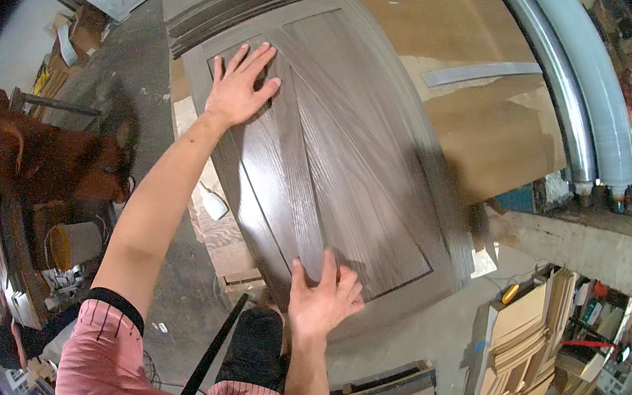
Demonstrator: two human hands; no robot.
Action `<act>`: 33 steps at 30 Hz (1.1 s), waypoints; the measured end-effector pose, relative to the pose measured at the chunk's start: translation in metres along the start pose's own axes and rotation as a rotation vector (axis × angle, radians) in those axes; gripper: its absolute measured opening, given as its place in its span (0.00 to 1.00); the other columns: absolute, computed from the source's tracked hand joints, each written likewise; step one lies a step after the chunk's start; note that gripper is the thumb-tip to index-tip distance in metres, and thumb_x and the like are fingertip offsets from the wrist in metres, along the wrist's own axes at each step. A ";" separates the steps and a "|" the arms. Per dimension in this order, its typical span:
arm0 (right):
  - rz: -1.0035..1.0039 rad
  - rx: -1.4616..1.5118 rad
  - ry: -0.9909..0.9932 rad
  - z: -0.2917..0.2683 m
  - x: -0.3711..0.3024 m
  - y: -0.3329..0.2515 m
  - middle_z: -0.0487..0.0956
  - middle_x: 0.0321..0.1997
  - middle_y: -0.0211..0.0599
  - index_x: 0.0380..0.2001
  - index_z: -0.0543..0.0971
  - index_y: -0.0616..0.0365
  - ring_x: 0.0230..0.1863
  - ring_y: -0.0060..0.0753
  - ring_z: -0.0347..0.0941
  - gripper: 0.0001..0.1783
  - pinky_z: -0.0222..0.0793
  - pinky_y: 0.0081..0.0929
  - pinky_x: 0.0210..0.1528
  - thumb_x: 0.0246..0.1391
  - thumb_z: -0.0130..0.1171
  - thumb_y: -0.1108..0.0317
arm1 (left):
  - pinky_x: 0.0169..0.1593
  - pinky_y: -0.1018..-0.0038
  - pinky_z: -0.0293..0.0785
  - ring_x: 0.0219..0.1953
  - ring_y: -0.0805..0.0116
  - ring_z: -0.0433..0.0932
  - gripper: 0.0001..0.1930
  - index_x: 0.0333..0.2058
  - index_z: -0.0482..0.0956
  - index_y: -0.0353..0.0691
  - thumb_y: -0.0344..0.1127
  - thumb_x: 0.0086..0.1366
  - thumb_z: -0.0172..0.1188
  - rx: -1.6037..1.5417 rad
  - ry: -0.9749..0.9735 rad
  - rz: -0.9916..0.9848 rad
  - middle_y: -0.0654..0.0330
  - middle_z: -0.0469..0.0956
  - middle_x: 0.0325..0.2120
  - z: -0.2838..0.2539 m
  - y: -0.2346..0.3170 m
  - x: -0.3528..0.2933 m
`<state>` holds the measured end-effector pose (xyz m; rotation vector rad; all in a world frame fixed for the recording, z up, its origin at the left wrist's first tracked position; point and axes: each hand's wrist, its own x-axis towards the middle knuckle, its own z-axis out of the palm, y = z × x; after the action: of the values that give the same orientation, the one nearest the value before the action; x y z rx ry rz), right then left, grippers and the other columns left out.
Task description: The person assembles and stacks decorative wood panels by applying adhesive and securing wood trim pieces before placing them on a pallet.
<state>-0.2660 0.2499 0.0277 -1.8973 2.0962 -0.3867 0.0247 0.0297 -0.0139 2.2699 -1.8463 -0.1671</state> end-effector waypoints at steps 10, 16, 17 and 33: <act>-0.030 0.143 0.066 0.005 0.011 0.003 0.72 0.44 0.29 0.51 0.81 0.51 0.49 0.35 0.65 0.28 0.52 0.38 0.54 0.47 0.71 0.54 | 0.71 0.37 0.37 0.74 0.54 0.52 0.31 0.69 0.61 0.60 0.57 0.70 0.50 0.102 0.096 0.108 0.63 0.58 0.71 0.017 -0.018 0.021; 0.021 0.258 0.089 0.016 0.009 0.011 0.73 0.43 0.27 0.48 0.83 0.48 0.47 0.34 0.65 0.26 0.53 0.39 0.55 0.43 0.74 0.56 | 0.72 0.39 0.30 0.75 0.57 0.48 0.32 0.70 0.60 0.61 0.60 0.70 0.48 0.023 0.082 0.128 0.71 0.55 0.72 0.030 -0.029 0.020; 0.019 0.273 0.095 0.018 0.007 0.013 0.73 0.43 0.27 0.48 0.83 0.48 0.47 0.34 0.65 0.26 0.52 0.40 0.56 0.44 0.74 0.56 | 0.72 0.39 0.30 0.75 0.57 0.48 0.32 0.70 0.60 0.61 0.61 0.70 0.48 0.022 0.086 0.132 0.71 0.56 0.72 0.032 -0.030 0.020; 0.008 0.354 0.143 0.026 -0.001 0.019 0.73 0.41 0.27 0.49 0.83 0.48 0.46 0.33 0.65 0.26 0.52 0.42 0.55 0.43 0.74 0.57 | 0.71 0.46 0.40 0.73 0.53 0.54 0.30 0.69 0.63 0.59 0.58 0.72 0.47 0.075 0.121 0.207 0.63 0.59 0.71 0.038 -0.040 0.025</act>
<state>-0.2738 0.2525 -0.0033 -1.6959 1.9597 -0.8524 0.0600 0.0094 -0.0591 2.0667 -2.0370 0.0709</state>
